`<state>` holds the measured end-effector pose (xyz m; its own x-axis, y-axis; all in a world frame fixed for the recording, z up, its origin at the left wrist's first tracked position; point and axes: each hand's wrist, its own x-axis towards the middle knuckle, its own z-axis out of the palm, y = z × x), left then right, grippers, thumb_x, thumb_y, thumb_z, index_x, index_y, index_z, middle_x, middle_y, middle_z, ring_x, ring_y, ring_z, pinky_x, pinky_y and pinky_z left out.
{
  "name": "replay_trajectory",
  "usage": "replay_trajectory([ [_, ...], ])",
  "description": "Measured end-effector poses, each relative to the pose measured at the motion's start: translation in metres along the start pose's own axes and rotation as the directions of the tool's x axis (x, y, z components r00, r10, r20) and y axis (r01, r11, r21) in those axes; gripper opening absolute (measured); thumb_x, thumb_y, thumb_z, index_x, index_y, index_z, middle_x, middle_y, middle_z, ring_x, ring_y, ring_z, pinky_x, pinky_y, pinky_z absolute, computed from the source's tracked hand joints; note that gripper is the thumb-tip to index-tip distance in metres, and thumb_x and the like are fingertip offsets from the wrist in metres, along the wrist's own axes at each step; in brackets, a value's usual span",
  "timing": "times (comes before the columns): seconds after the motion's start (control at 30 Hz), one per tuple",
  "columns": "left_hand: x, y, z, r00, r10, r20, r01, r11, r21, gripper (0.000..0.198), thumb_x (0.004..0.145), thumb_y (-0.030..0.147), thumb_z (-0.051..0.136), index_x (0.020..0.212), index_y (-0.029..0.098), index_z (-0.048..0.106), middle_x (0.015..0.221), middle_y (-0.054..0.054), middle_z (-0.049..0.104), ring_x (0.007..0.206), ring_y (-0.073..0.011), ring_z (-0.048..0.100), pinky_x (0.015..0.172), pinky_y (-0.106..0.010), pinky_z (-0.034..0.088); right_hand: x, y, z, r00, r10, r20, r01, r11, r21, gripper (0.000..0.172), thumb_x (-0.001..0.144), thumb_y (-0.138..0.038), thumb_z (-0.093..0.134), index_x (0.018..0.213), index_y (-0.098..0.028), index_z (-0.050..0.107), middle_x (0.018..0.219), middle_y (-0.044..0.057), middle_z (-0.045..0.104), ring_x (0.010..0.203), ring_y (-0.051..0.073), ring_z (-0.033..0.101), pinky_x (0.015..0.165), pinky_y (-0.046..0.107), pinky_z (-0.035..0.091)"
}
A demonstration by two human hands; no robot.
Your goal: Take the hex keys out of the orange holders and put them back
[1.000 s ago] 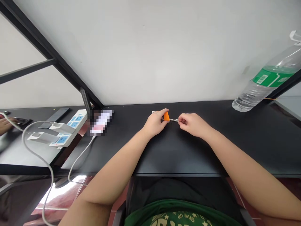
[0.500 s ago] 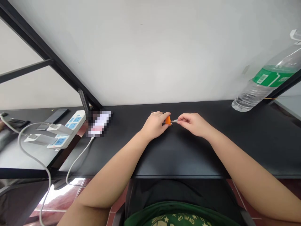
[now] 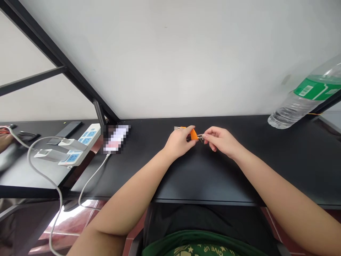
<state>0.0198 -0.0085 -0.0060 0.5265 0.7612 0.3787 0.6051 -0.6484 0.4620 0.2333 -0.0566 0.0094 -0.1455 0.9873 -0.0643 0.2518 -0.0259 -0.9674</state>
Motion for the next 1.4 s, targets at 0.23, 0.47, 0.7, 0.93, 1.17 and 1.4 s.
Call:
replay_trajectory([
  [0.23,-0.003,0.008,-0.002,0.986,0.166,0.024,-0.167,0.973,0.162,0.046,0.088,0.027,0.067,0.134,0.022,0.059,0.102,-0.006,0.075,0.105,-0.0253,0.07,0.099,-0.043,0.051,-0.007,-0.004,0.001,0.994,-0.048,0.102,0.073,0.962,-0.263,0.028,0.092,-0.046,0.062,0.078,-0.022,0.06,0.063,-0.003,0.058,0.051,0.012,0.05,0.052,0.027,0.04],
  [0.47,-0.004,0.013,0.003,0.986,0.154,0.055,-0.162,0.972,0.171,0.046,0.09,0.029,0.065,0.135,0.02,0.058,0.099,-0.007,0.073,0.099,-0.0248,0.069,0.096,-0.041,0.052,-0.005,-0.002,0.0,0.995,-0.024,0.096,0.049,0.963,-0.266,0.021,0.092,-0.041,0.065,0.086,-0.023,0.058,0.075,0.0,0.069,0.066,0.016,0.064,0.061,0.029,0.051],
  [0.7,-0.005,0.013,0.005,0.986,0.166,0.027,-0.167,0.959,0.23,0.048,0.091,0.021,0.062,0.138,0.018,0.056,0.106,-0.008,0.075,0.107,-0.0264,0.069,0.099,-0.043,0.049,-0.001,0.003,0.015,0.98,0.145,0.136,-0.173,0.96,0.222,0.03,0.089,-0.043,0.075,0.097,-0.021,0.056,0.074,0.002,0.07,0.065,0.019,0.071,0.062,0.033,0.061],
  [0.93,-0.001,0.006,0.001,0.993,0.11,0.053,-0.118,0.974,0.193,0.051,0.088,0.02,0.063,0.137,0.02,0.055,0.107,-0.007,0.076,0.103,-0.0254,0.07,0.098,-0.043,0.05,0.0,0.004,-0.011,0.998,-0.054,-0.031,0.039,0.924,-0.38,0.019,0.092,-0.042,0.065,0.093,-0.023,0.069,0.083,0.002,0.07,0.068,0.017,0.064,0.063,0.031,0.051],
  [1.17,0.001,-0.006,0.001,0.996,0.054,0.071,-0.065,0.984,0.165,0.05,0.086,0.023,0.064,0.136,0.023,0.056,0.105,-0.004,0.076,0.097,-0.0236,0.07,0.094,-0.041,0.053,0.01,0.027,-0.032,0.989,-0.136,0.055,0.13,0.637,-0.76,0.018,0.091,-0.028,0.061,0.1,-0.025,0.077,0.102,0.006,0.067,0.083,0.02,0.064,0.072,0.033,0.049],
  [1.4,-0.001,-0.001,0.003,0.992,0.067,0.111,-0.086,0.981,0.173,0.053,0.085,0.023,0.064,0.138,0.021,0.056,0.108,-0.007,0.075,0.1,-0.0255,0.07,0.089,-0.04,0.056,0.011,0.026,-0.023,0.991,-0.114,0.068,0.122,0.587,-0.8,0.013,0.089,-0.022,0.059,0.093,-0.022,0.071,0.093,0.005,0.066,0.077,0.018,0.06,0.065,0.03,0.044],
])
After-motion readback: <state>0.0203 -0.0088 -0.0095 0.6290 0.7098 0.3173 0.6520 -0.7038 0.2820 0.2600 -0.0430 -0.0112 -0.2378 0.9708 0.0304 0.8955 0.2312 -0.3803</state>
